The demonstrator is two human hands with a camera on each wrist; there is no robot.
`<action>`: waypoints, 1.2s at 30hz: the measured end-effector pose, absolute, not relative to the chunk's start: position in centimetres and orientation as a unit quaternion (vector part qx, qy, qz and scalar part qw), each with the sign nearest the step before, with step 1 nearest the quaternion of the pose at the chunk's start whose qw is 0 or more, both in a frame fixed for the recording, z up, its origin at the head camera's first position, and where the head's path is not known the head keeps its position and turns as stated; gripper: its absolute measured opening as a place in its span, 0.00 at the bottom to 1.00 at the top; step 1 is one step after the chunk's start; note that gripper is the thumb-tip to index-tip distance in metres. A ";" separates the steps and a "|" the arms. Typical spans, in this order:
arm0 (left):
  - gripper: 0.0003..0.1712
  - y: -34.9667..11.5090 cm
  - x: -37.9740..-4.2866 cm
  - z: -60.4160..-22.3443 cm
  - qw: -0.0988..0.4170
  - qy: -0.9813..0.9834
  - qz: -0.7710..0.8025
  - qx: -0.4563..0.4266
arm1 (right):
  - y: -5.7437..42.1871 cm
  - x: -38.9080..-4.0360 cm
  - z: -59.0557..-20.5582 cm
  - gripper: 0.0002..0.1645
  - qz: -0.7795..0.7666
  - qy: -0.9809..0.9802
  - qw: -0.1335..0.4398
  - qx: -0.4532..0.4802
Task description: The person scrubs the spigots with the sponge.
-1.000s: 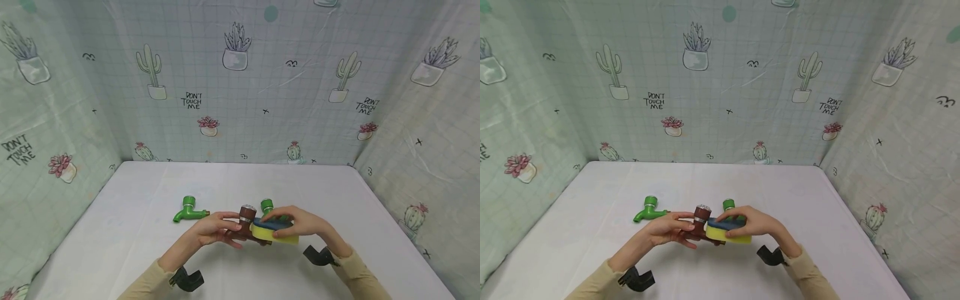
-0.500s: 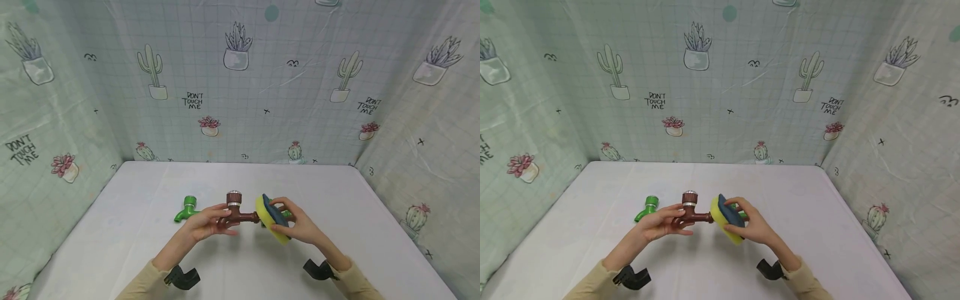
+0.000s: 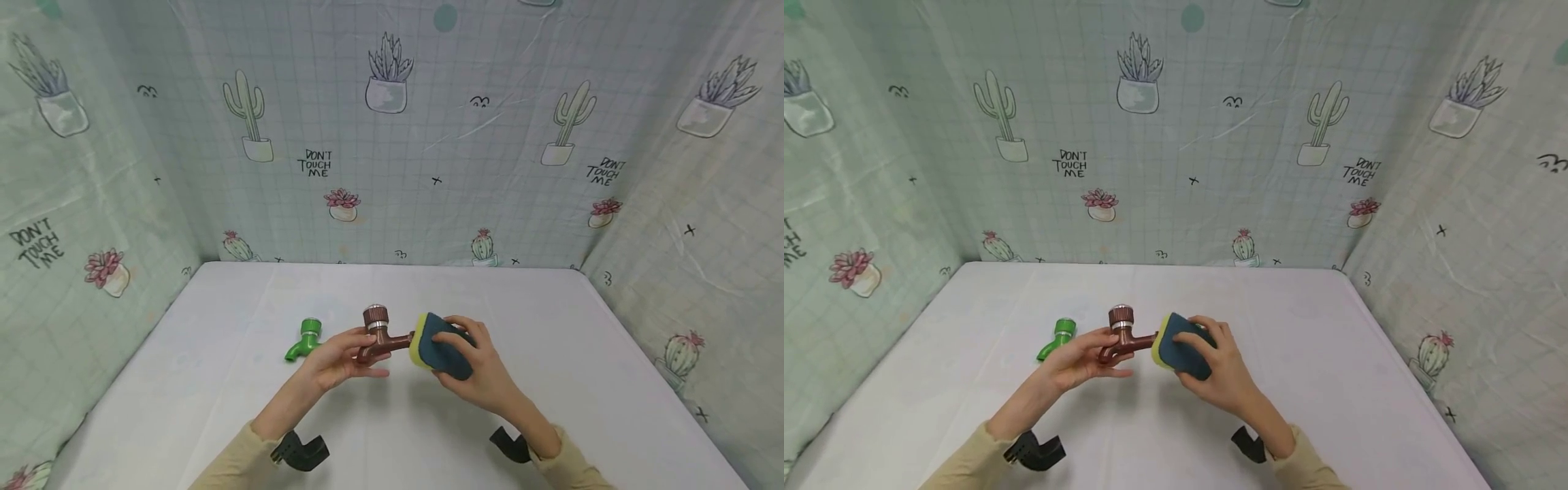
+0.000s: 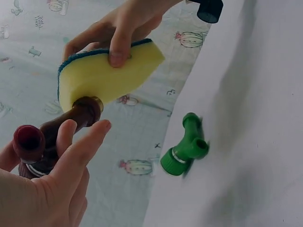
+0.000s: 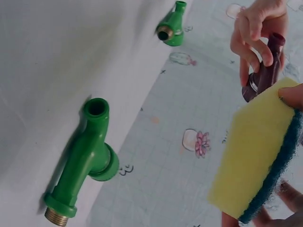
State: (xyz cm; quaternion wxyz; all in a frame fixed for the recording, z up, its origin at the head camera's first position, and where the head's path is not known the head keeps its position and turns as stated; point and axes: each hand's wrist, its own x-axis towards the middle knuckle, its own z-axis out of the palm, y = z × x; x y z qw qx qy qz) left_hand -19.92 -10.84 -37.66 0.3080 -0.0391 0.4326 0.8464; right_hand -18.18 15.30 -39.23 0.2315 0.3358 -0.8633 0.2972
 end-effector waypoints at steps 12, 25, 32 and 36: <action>0.33 -10.2 -19.1 -38.9 0.312 0.590 0.742 0.058 | 16.5 -20.0 -38.3 0.22 0.380 -0.845 -0.096 0.364; 0.33 -10.1 -19.6 -39.1 0.318 0.592 0.740 0.028 | 16.6 -20.4 -37.7 0.24 0.320 -0.864 -0.075 0.381; 0.33 -10.9 -20.0 -39.7 0.312 0.590 0.745 0.003 | 16.9 -19.4 -37.9 0.27 0.255 -0.902 0.025 0.349; 0.33 -11.7 -20.7 -39.7 0.293 0.610 0.736 -0.015 | 17.3 -19.3 -38.2 0.29 0.197 -0.907 0.121 0.352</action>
